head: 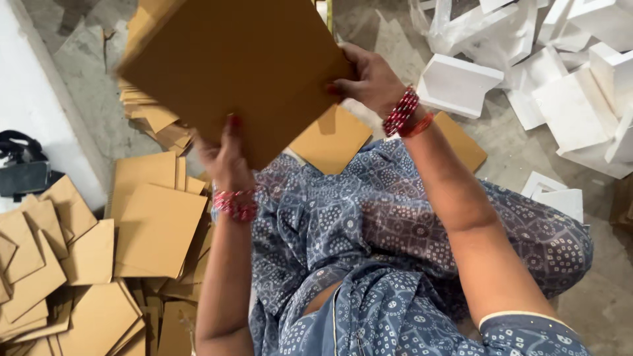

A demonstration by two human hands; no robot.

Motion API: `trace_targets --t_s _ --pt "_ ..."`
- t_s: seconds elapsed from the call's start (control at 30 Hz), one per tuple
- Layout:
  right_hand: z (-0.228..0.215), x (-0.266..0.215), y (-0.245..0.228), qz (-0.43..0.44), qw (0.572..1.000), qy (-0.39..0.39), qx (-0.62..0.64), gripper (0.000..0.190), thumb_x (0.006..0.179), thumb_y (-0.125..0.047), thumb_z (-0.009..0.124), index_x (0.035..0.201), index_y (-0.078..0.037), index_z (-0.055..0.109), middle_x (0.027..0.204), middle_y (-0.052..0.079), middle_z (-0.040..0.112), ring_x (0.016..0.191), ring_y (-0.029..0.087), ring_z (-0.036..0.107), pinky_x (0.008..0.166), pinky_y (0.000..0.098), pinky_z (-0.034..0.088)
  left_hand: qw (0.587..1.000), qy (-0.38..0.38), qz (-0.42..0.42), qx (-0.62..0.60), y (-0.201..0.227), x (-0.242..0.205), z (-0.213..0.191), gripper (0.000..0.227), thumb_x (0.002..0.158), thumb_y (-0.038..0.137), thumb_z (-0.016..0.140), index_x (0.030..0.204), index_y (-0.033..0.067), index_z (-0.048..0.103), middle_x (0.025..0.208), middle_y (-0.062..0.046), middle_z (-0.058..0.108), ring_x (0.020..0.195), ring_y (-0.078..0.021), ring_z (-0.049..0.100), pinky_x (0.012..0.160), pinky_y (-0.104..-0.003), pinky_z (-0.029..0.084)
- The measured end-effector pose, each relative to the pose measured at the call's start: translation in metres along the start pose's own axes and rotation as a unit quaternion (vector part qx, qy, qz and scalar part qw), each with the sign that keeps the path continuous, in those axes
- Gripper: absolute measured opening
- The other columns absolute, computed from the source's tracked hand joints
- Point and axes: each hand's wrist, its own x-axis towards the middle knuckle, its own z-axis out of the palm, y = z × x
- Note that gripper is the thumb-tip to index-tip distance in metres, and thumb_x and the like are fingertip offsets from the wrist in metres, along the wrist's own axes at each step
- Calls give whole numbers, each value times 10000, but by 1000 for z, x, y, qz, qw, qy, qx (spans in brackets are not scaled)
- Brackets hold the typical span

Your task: The person sits on the floor and assembles small cardboard boxes by inserting white foam inserts into the cardboard shells. They use a yellow tape dispenser to apply tape to the edges of the boxes to secure the inserts. The person repeatedly picks up flat cardboard pieces and foam inserts, folds the cardboard, inserts the foam, and tapes the seams.

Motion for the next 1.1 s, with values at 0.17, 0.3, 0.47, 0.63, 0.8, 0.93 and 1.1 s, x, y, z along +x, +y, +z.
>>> trace_targets --t_s 0.17,0.3,0.47,0.63,0.8,0.93,1.1 --pt "-87 -23 171 169 979 15 -115 496 876 -373 833 1151 7 671 950 17 732 839 87 677 710 288 576 969 -11 -204 140 -165 -10 -32 451 927 23 732 1329 -16 532 1250 -159 649 1081 -238 652 910 -354 568" --pt "-115 -47 312 243 935 37 -255 521 797 -256 882 1219 -47 660 963 41 754 853 94 668 737 311 556 894 -34 -286 344 -290 -28 -82 488 803 49 780 1244 -41 591 1139 -177 722 999 -252 717 839 -367 587" --pt "-101 -62 358 355 910 84 -197 524 788 -227 837 1260 -55 690 1054 111 783 888 175 716 785 367 576 789 -6 -390 474 -343 -22 -117 601 712 4 805 1233 -14 505 1123 -181 686 1014 -289 699 840 -387 588" --pt "-83 -56 365 344 833 99 -422 689 675 -390 938 1296 -210 700 1171 215 698 1023 355 689 924 424 562 695 -77 -447 558 -349 -25 -127 592 731 33 787 1259 14 520 1142 -182 683 1036 -303 689 867 -396 576" --pt "-63 -31 378 349 787 101 -499 894 541 -489 974 1329 -223 647 1208 239 621 1111 420 594 958 495 499 633 -182 -433 616 -374 -34 -107 584 750 61 769 1284 41 535 1161 -184 681 1057 -316 680 894 -405 565" --pt "-76 -10 377 330 792 17 -513 871 546 -487 964 1317 -212 666 1219 178 690 1166 381 618 1039 487 488 595 -285 -409 630 -399 -62 -76 579 765 84 755 1305 63 547 1177 -185 679 1075 -326 672 916 -412 555" --pt "-90 45 355 157 815 -50 -555 737 658 -258 932 1339 -134 679 1250 182 695 1193 387 623 1065 487 498 588 -313 -391 634 -387 -80 -60 575 784 113 737 1330 91 562 1196 -186 676 1097 -340 662 943 -421 544"
